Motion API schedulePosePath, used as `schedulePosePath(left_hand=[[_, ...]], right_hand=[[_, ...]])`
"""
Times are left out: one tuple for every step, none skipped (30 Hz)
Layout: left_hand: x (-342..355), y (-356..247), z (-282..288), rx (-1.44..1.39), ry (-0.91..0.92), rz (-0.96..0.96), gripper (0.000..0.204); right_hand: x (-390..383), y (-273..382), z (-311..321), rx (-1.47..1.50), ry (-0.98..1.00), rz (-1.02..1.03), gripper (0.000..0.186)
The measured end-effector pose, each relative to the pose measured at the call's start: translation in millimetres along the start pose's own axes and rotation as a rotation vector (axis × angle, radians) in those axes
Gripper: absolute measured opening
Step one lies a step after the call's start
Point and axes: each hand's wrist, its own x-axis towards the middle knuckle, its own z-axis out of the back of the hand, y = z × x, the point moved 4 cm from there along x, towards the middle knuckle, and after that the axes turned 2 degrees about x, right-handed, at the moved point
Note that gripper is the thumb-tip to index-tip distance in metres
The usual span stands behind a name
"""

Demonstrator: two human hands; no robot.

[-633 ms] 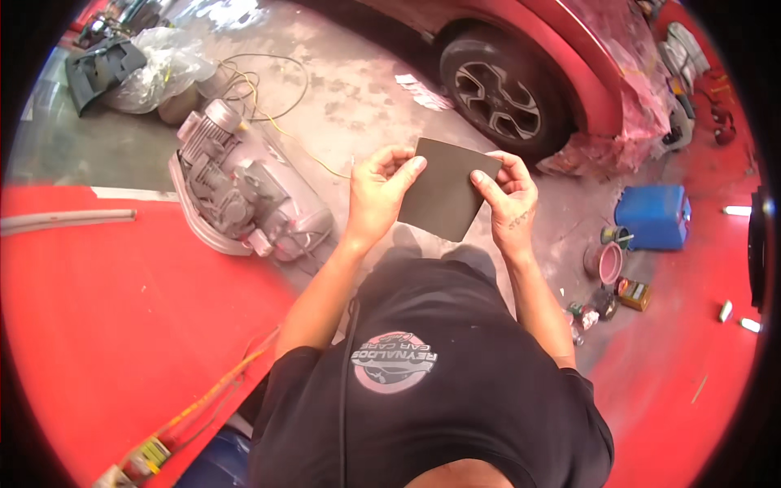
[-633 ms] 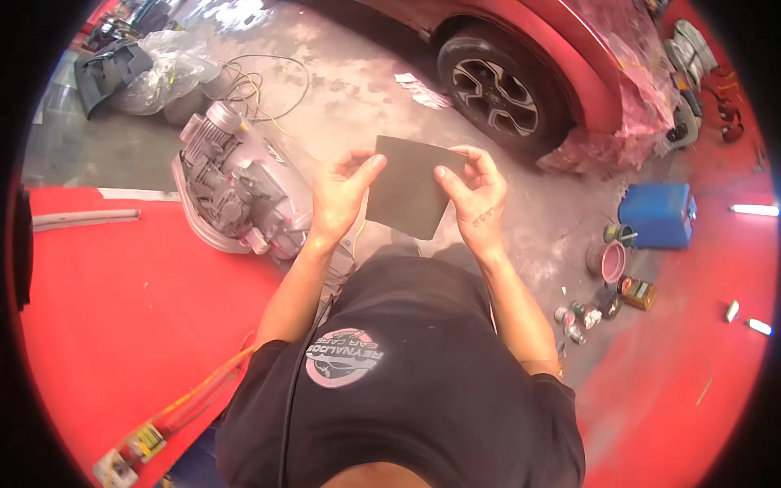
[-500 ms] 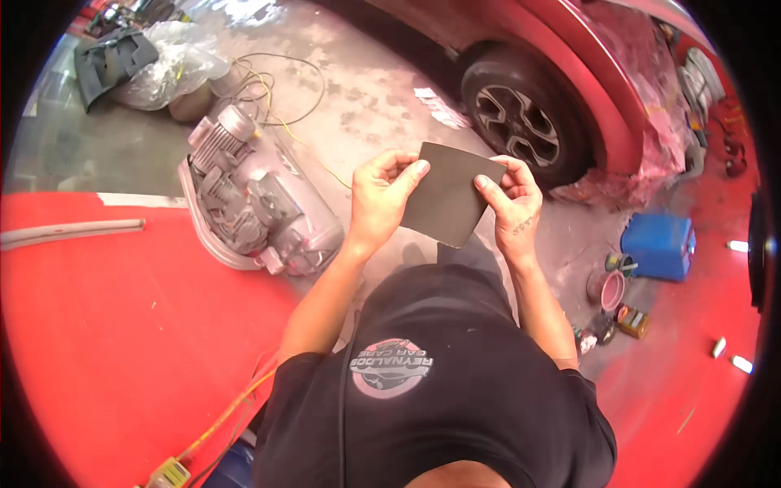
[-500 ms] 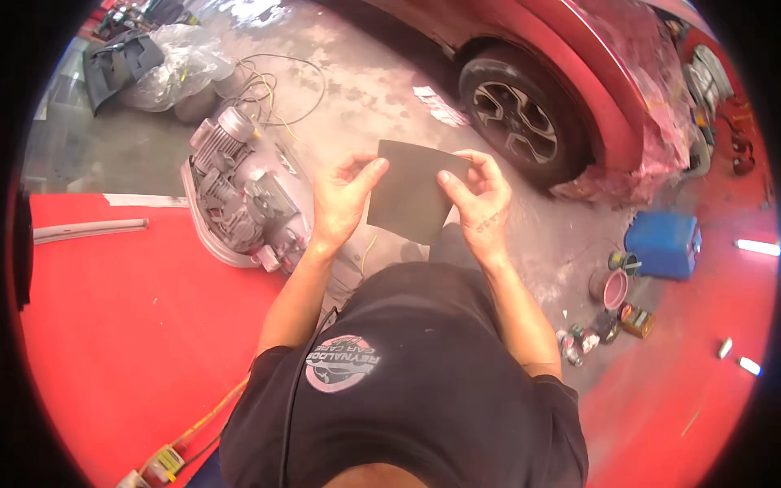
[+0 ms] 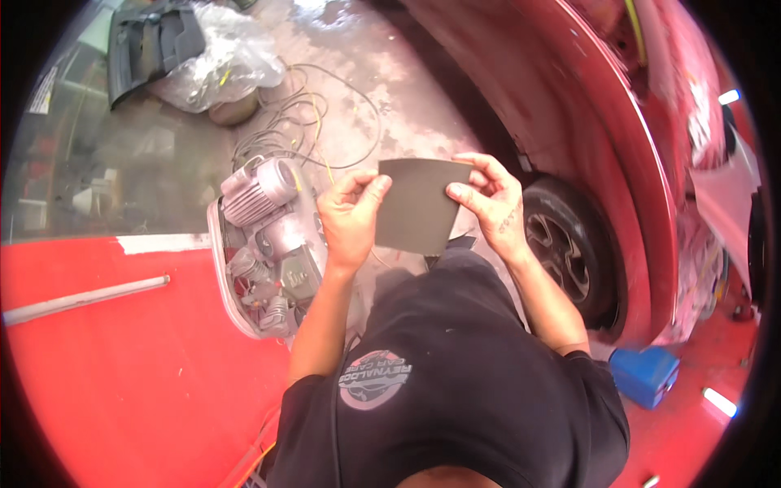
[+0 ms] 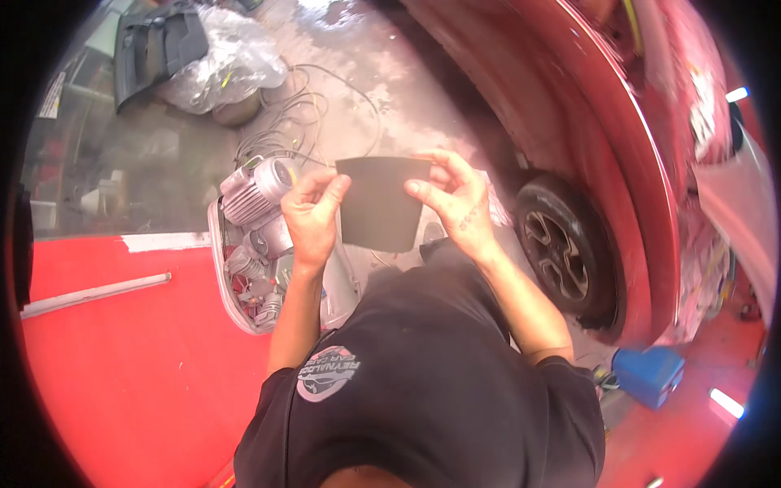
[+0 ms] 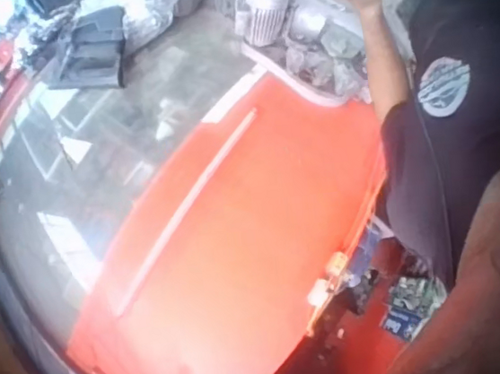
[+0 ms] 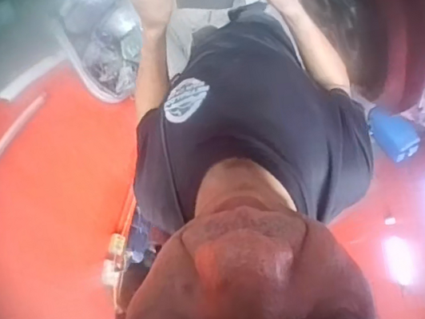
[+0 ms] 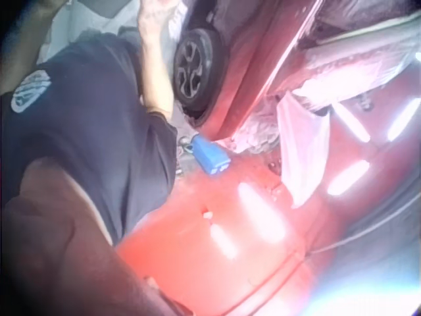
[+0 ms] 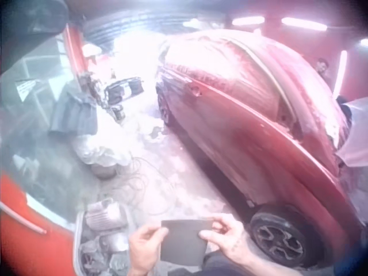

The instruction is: The person retrieves a sanding block from a storage shelf and walks to a workbench. They then use the sanding block to smooth the surface of several long, curved black plastic car parts, likely fender liners, resting on a metal stand. The person systematically sands the parts by hand, flipping them to cover different areas.

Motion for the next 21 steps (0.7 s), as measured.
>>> schedulePosePath(left_hand=[[26.4,-1.0,5.0,-0.031,-0.039,0.008,0.013],[48.6,-4.8,10.3,-0.064,-0.083,0.014,0.013],[74.1,-5.4,15.8,-0.098,-0.125,0.011,0.013],[92.9,-4.8,22.2,-0.037,-0.177,0.018,0.012],[113.5,-1.1,26.4,-0.019,-0.219,0.006,0.011],[135.6,5.7,30.1,-0.001,-0.259,-0.011,0.01],[157.6,13.8,35.0,0.017,-0.295,-0.029,0.009],[181.0,30.1,40.4,0.072,-0.33,-0.03,0.01],[206.0,47.5,45.6,0.032,-0.323,0.005,0.01],[231.6,58.5,50.5,0.021,-0.319,0.013,0.01],[260.1,67.3,53.9,0.005,-0.305,0.018,0.01],[291.1,78.2,60.0,-0.007,-0.311,0.018,0.01],[323.7,89.6,65.8,-0.021,-0.313,0.016,0.009],[356.7,95.2,72.4,-0.038,-0.306,0.015,0.009],[393.9,95.9,79.6,0.006,-0.286,0.01,0.009],[429.4,95.5,84.6,0.044,-0.273,0.007,0.009],[463.2,91.8,90.1,0.086,-0.261,0.002,0.009],[498.9,89.9,93.2,0.082,-0.241,-0.003,0.008],[530.4,89.3,96.5,0.087,-0.219,-0.006,0.008],[562.0,86.7,101.0,0.106,-0.19,-0.012,0.007],[594.6,87.7,103.3,0.122,-0.158,-0.015,0.006]], right_hand=[[37.3,5.5,-5.0,-0.045,0.054,-0.01,0.043],[67.0,12.3,-11.0,-0.015,0.086,-0.024,0.039],[97.3,12.1,-15.5,-0.031,0.109,-0.055,0.037],[125.8,12.2,-19.2,-0.049,0.13,-0.084,0.036],[155.8,11.7,-23.5,-0.067,0.148,-0.103,0.035],[186.1,5.4,-28.8,-0.105,0.154,-0.082,0.033],[213.4,-5.0,-31.3,-0.135,0.158,-0.1,0.033],[241.8,-12.0,-35.0,-0.133,0.177,-0.124,0.032],[269.7,-17.8,-40.1,-0.13,0.197,-0.148,0.032],[299.8,-24.6,-45.5,-0.126,0.204,-0.165,0.03],[330.6,-32.6,-48.5,-0.143,0.205,-0.152,0.028],[362.1,-37.9,-55.5,-0.159,0.203,-0.154,0.027],[393.6,-42.7,-62.6,-0.176,0.199,-0.154,0.025],[425.1,-49.5,-67.1,-0.182,0.192,-0.133,0.024],[459.4,-56.3,-70.5,-0.191,0.182,-0.106,0.023],[491.4,-61.3,-72.9,-0.23,0.138,-0.125,0.024],[519.5,-45.1,-81.7,-0.332,0.116,-0.077,0.028],[550.0,-38.6,-86.0,-0.392,0.106,-0.022,0.031],[580.1,-38.7,-89.5,-0.389,0.09,-0.007,0.031],[607.2,-37.6,-94.7,-0.375,0.077,0.022,0.025],[632.1,-39.6,-97.6,-0.361,0.055,0.055,0.03]])
